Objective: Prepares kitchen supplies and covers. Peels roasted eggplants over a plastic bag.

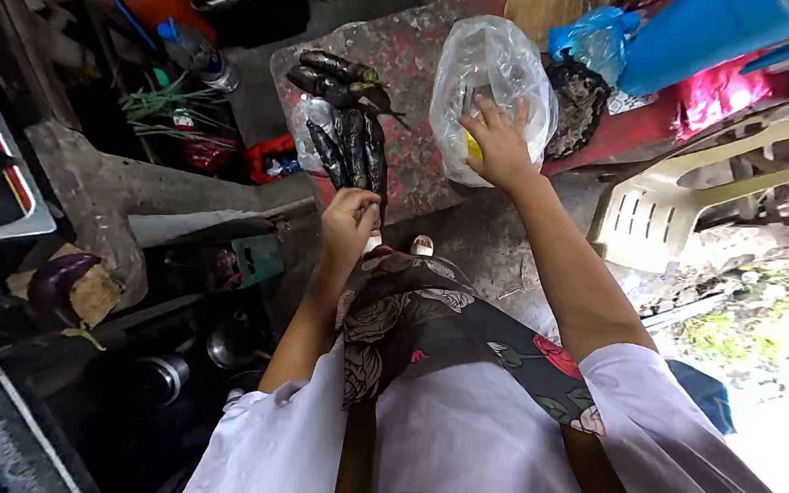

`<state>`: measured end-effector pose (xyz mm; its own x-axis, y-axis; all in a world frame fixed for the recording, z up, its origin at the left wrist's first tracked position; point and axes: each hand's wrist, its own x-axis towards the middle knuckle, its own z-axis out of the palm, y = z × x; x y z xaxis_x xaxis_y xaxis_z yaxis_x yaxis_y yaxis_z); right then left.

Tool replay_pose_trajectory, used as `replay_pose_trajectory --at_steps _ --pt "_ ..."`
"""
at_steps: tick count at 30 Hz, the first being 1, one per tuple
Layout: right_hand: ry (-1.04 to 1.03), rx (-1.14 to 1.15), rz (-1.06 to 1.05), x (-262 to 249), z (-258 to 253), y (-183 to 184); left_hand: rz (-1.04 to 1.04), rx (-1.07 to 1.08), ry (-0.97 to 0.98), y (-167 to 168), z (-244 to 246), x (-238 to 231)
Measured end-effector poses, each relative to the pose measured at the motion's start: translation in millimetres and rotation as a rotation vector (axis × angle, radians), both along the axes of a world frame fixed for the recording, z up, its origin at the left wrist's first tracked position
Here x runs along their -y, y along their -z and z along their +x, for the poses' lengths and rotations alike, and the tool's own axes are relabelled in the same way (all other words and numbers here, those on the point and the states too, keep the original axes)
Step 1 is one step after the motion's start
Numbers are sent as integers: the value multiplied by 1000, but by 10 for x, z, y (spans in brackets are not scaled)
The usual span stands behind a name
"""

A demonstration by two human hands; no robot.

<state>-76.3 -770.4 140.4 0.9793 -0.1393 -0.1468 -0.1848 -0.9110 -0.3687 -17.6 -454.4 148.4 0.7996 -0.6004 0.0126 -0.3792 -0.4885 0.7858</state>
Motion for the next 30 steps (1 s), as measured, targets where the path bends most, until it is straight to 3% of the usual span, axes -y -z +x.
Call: replay_pose_trajectory --at_steps 4,9,13,16,21,24,30 --pt "49 -8 88 -313 -85 81 158 -104 -105 89 328 -285" --pt "-19 -70 42 -556 -120 149 250 -149 -3 266 611 -352" --pt "189 190 -79 -832 -158 -20 316 -134 115 322 731 -335" --pt "300 292 -94 -1413 -115 -6 279 -132 136 350 821 -388" --pt "-41 330 -20 -2157 64 449 194 -113 138 327 1033 -502" --pt "-133 351 -92 -2201 174 626 141 -85 143 308 1111 -548" --pt "-231 405 -124 -2123 268 564 52 -86 183 237 1140 -633"
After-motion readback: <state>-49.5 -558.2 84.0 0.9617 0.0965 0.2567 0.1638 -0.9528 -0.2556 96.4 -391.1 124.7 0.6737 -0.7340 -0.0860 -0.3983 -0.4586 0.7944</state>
